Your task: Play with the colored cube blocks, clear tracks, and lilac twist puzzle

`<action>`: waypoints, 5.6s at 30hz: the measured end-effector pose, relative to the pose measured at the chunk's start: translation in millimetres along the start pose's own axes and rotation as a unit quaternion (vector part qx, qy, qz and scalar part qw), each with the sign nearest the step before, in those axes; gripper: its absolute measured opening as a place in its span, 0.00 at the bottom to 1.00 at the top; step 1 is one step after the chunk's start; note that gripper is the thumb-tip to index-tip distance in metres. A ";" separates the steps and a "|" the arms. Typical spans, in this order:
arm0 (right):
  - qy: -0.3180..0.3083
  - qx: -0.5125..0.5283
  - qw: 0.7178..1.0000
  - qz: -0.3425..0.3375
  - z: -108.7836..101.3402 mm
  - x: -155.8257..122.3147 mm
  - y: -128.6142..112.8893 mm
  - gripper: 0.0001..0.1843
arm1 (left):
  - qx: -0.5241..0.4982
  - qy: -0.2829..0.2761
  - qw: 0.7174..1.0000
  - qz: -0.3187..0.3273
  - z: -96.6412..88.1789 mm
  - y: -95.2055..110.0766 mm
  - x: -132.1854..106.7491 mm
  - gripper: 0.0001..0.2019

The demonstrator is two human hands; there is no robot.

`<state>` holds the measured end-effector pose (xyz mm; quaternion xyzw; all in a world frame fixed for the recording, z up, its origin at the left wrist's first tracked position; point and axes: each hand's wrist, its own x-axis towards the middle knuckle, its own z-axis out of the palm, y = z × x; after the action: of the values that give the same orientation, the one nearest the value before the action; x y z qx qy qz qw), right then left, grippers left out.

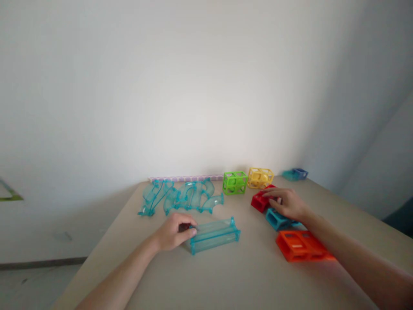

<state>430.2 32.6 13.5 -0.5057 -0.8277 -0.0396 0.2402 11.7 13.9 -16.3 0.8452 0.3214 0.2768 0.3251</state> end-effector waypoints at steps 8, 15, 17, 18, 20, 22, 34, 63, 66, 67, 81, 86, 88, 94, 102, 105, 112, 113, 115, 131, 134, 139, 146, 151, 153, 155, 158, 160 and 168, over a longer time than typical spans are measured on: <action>-0.013 -0.002 1.000 0.007 7.0 3.2 6.5 0.13 | -0.001 -0.005 1.000 -0.004 -0.3 0.2 -1.0 0.11; -0.004 -0.002 0.999 0.032 9.5 3.5 8.5 0.13 | 0.010 -0.003 1.000 -0.001 0.1 -2.0 -1.1 0.12; 0.002 -0.007 0.999 0.040 7.8 3.6 5.7 0.13 | 0.012 -0.003 1.000 0.002 0.1 -1.9 -0.9 0.11; 0.005 -0.011 0.999 0.042 7.0 3.7 4.3 0.13 | 0.011 -0.002 1.000 0.001 0.0 -1.5 -0.8 0.11; 0.012 -0.017 0.999 0.042 5.8 3.8 2.6 0.12 | 0.008 0.001 1.000 -0.001 -0.2 -0.5 -0.5 0.11; 0.016 -0.024 0.999 0.038 6.0 4.0 2.6 0.12 | 0.007 0.000 1.000 -0.004 -0.3 0.3 -0.2 0.10; 0.028 -0.073 0.994 0.074 12.1 5.7 15.0 0.12 | 0.003 -0.004 1.000 -0.003 -0.8 1.4 0.5 0.11; -0.071 0.090 0.989 -0.092 63.3 6.2 -216.6 0.30 | -0.022 0.000 1.000 0.009 -0.2 4.6 1.3 0.17; -0.048 0.094 0.991 -0.082 52.3 6.7 -200.3 0.26 | -0.039 0.014 0.999 -0.012 -0.3 2.4 1.4 0.17; -0.040 0.093 0.991 -0.082 50.6 7.2 -196.7 0.26 | -0.043 0.015 0.999 -0.017 -0.2 1.9 1.5 0.18; 0.001 0.075 0.995 -0.064 59.4 12.0 -172.7 0.37 | -0.004 0.026 0.999 -0.020 1.1 -1.6 1.3 0.17; -0.010 0.090 0.996 -0.020 60.9 14.5 -189.8 0.17 | 0.001 0.023 1.000 -0.016 0.0 -1.0 2.3 0.16; -0.008 0.067 0.998 -0.001 62.7 16.4 -188.4 0.16 | 0.000 0.021 1.000 -0.020 -0.1 -1.1 2.2 0.16; -0.032 -0.022 0.999 0.012 57.4 15.2 -173.2 0.30 | -0.011 0.020 0.999 -0.027 0.7 0.2 1.4 0.15; 0.001 -0.120 0.987 0.103 55.0 11.5 -172.8 0.26 | -0.004 0.022 1.000 -0.020 0.7 0.7 1.8 0.13; -0.021 -0.130 0.984 0.124 54.8 12.0 -168.5 0.27 | -0.006 0.021 1.000 -0.021 0.9 1.8 1.6 0.12; -0.018 -0.161 0.979 0.127 54.7 13.2 -160.9 0.26 | -0.011 0.016 0.999 -0.030 0.3 2.9 2.4 0.12; -0.016 -0.162 0.978 0.128 55.1 12.9 -160.6 0.26 | -0.010 0.018 0.999 -0.031 0.3 2.9 2.2 0.12; -0.008 -0.166 0.977 0.130 55.7 12.1 -160.9 0.26 | -0.008 0.017 0.999 -0.029 0.8 2.9 1.6 0.11; -0.058 0.048 0.997 -0.017 93.6 24.0 -193.7 0.30 | 0.122 0.293 0.947 -0.041 -5.2 -22.3 12.5 0.10; -0.013 0.020 0.999 0.026 100.0 35.1 -204.1 0.27 | 0.148 0.319 0.934 -0.063 -4.8 -26.8 12.5 0.12; -0.004 0.028 0.998 0.053 110.6 49.9 -197.6 0.15 | 0.159 0.321 0.924 -0.134 -7.3 -28.6 10.1 0.13; 0.033 0.083 0.996 0.010 107.3 51.0 -188.3 0.16 | 0.139 0.309 0.928 -0.154 -7.2 -29.1 10.5 0.12; 0.087 0.115 0.990 0.007 102.2 52.1 -191.4 0.15 | 0.125 0.299 0.933 -0.157 -6.9 -30.6 10.3 0.11; 0.121 0.141 0.983 0.007 100.4 52.4 -191.7 0.15 | 0.123 0.292 0.935 -0.161 -6.8 -31.3 10.5 0.12; 0.150 0.171 0.974 0.006 98.7 52.5 -192.6 0.14 | 0.124 0.290 0.935 -0.162 -6.6 -31.6 10.9 0.12; 0.166 0.197 0.966 0.006 97.1 52.3 -194.4 0.14 | 0.120 0.293 0.935 -0.162 -6.4 -31.4 11.3 0.12; 0.168 0.207 0.964 0.005 97.2 52.2 -195.1 0.13 | 0.114 0.299 0.934 -0.159 -6.3 -31.4 11.5 0.14; 0.100 0.219 0.971 0.001 102.1 53.4 -190.2 0.18 | 0.102 0.311 0.936 -0.132 -5.5 -31.7 11.6 0.17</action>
<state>210.9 15.5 -19.5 -0.4353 -0.7874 0.0920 0.4266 3.9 42.8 -32.9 0.6958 0.5412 0.4461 0.1549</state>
